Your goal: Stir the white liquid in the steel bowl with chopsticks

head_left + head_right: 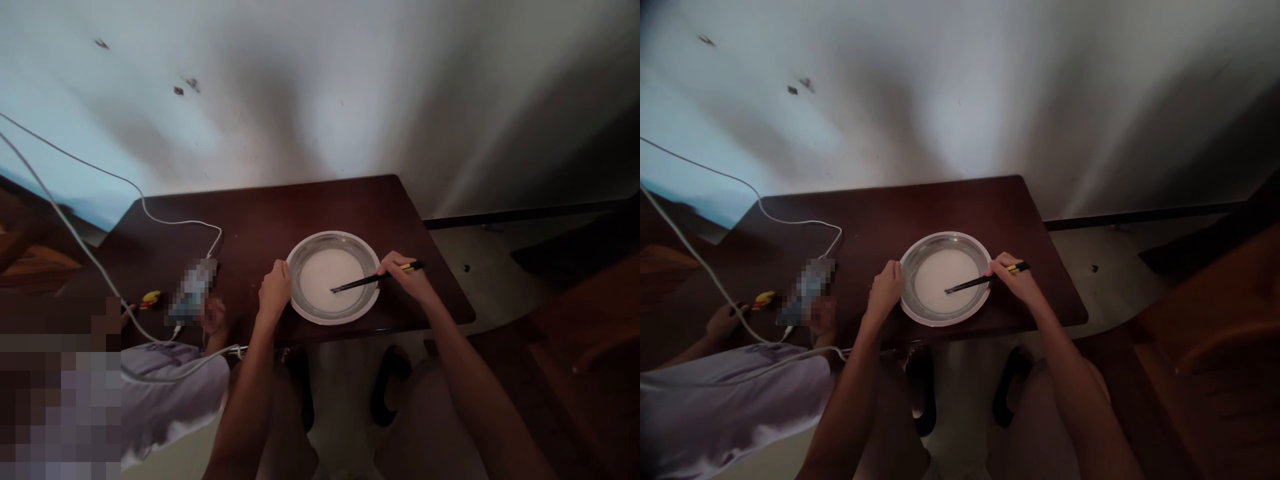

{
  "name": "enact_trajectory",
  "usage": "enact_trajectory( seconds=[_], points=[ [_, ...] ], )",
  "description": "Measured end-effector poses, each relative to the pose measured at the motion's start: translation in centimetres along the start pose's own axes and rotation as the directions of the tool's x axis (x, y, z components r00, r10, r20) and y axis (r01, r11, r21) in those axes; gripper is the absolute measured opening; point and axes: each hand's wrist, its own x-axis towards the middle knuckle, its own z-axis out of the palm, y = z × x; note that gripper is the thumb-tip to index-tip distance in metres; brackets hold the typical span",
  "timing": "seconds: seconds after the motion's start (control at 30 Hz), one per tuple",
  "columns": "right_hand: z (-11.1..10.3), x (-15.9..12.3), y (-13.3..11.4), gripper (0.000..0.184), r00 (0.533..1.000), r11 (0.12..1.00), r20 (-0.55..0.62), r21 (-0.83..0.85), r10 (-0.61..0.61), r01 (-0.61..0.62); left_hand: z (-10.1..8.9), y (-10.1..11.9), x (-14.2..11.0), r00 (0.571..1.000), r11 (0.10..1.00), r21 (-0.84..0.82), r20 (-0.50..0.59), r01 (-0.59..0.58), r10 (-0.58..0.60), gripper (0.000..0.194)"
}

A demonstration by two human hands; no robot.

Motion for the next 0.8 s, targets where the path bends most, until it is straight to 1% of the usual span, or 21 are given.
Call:
enact_trajectory(
  seconds=[0.03,0.07,0.13,0.2,0.23,0.27,0.33,0.37,0.4,0.43,0.5,0.57,0.6,0.63,0.7,0.77,0.8],
  points=[
    [0.17,0.03,-0.03,0.025,0.999,0.999,0.024,-0.029,-0.029,0.029,-0.01,0.00,0.02,1.000,1.000,0.004,0.000,-0.001,0.001,0.038],
    [0.26,0.08,-0.04,0.022,0.999,0.997,0.020,-0.060,-0.049,0.050,-0.03,0.01,0.04,1.000,1.000,0.007,0.001,0.000,0.000,0.039],
    [0.15,0.19,-0.01,0.022,0.996,0.995,-0.058,-0.081,-0.062,0.057,-0.07,0.05,0.07,1.000,1.000,0.009,0.004,0.005,-0.005,0.039],
    [-0.19,0.21,0.01,0.028,0.989,0.999,-0.142,-0.034,-0.029,0.024,-0.10,0.10,0.08,1.000,1.000,0.008,0.009,0.010,-0.010,0.039],
    [-0.31,0.17,-0.01,0.030,0.989,1.000,-0.150,-0.002,-0.003,0.003,-0.10,0.11,0.07,1.000,1.000,0.007,0.011,0.013,-0.013,0.039],
    [-0.32,0.10,-0.07,0.032,0.992,1.000,-0.127,0.023,0.015,-0.012,-0.09,0.11,0.06,1.000,1.000,0.005,0.012,0.016,-0.016,0.038],
    [-0.02,-0.03,-0.20,0.030,1.000,1.000,-0.021,0.019,0.019,-0.018,-0.05,0.07,0.03,1.000,1.000,0.000,0.009,0.017,-0.017,0.038],
    [0.22,-0.08,-0.25,0.028,0.999,1.000,0.035,-0.001,-0.014,0.014,-0.02,0.04,0.01,1.000,1.000,-0.004,0.003,0.014,-0.014,0.038],
    [0.44,-0.09,-0.28,0.024,0.997,0.999,0.065,-0.026,-0.045,0.047,0.00,0.01,0.00,1.000,1.000,-0.007,-0.005,0.008,-0.008,0.038],
    [0.57,-0.08,-0.27,0.022,0.996,0.996,0.063,-0.053,-0.067,0.071,0.03,-0.02,0.00,1.000,1.000,-0.009,-0.012,0.003,-0.003,0.038],
    [0.43,0.00,-0.19,0.022,0.996,0.993,-0.021,-0.087,-0.082,0.080,0.05,-0.04,0.01,1.000,1.000,-0.007,-0.014,0.004,-0.004,0.038],
    [-0.07,0.04,-0.11,0.026,0.991,0.997,-0.124,-0.068,-0.050,0.042,0.05,-0.02,0.03,1.000,1.000,-0.003,-0.005,0.013,-0.013,0.038],
    [-0.30,0.04,-0.10,0.029,0.989,0.999,-0.146,-0.043,-0.026,0.020,0.04,0.01,0.04,1.000,1.000,-0.002,0.000,0.014,-0.014,0.038],
    [-0.41,0.00,-0.12,0.031,0.990,1.000,-0.140,-0.018,-0.007,0.004,0.02,0.03,0.04,1.000,1.000,-0.002,0.000,0.012,-0.012,0.038],
    [-0.22,-0.08,-0.23,0.031,0.998,1.000,-0.066,-0.002,-0.003,0.003,0.00,0.05,0.04,1.000,1.000,-0.001,-0.004,0.009,-0.009,0.038],
    [0.31,-0.12,-0.32,0.026,0.999,0.998,0.012,-0.044,-0.046,0.046,0.00,0.04,0.05,1.000,1.000,0.000,-0.009,0.009,-0.009,0.039],
    [0.53,-0.10,-0.32,0.022,0.997,0.994,0.020,-0.076,-0.072,0.073,0.00,0.03,0.06,1.000,1.000,0.000,-0.010,0.008,-0.008,0.039]
  ],
)
